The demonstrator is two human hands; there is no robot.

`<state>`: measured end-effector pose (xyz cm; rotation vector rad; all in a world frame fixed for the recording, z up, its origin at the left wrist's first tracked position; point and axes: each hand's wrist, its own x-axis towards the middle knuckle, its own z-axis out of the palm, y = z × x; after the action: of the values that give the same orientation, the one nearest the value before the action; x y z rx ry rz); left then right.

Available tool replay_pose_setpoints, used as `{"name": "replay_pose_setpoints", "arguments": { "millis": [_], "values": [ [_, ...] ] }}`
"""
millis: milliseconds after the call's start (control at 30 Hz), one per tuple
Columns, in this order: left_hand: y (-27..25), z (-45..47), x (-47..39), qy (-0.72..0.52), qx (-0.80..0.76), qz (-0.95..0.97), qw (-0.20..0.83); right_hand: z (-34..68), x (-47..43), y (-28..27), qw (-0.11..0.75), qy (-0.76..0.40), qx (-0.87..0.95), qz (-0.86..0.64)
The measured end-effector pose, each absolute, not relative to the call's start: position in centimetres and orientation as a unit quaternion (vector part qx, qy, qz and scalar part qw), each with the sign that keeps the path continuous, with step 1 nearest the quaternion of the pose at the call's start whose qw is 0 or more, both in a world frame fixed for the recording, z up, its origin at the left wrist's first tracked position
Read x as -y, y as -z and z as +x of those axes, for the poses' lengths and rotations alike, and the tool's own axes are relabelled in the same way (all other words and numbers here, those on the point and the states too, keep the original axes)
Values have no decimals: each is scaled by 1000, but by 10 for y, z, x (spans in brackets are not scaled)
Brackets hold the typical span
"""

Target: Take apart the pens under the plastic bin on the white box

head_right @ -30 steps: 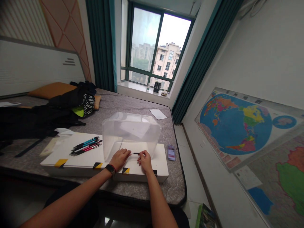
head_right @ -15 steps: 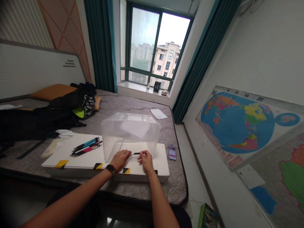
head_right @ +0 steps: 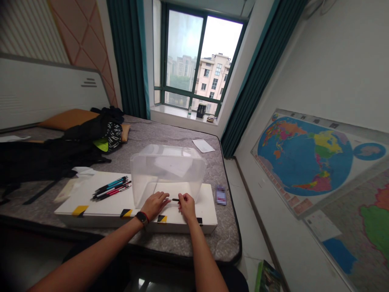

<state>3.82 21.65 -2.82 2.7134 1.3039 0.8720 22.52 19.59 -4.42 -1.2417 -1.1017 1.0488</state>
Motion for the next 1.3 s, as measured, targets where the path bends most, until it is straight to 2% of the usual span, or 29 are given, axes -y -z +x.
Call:
{"name": "replay_pose_setpoints", "arguments": {
  "millis": [600, 933, 1167, 1300],
  "values": [
    [25, 38, -217, -243, -441, 864, -19, 224, -194, 43, 552, -430, 500, -510],
    [27, 38, -215, -262, -431, 863, 20, 227, -196, 45, 573, -450, 473, -495],
    [25, 39, -217, -255, -423, 870, -12, 227, -195, 42, 565, -454, 467, -507],
    [24, 39, -217, -245, -436, 865, -27, 228, -198, 47, 592, -463, 446, -486]
  ]
}}
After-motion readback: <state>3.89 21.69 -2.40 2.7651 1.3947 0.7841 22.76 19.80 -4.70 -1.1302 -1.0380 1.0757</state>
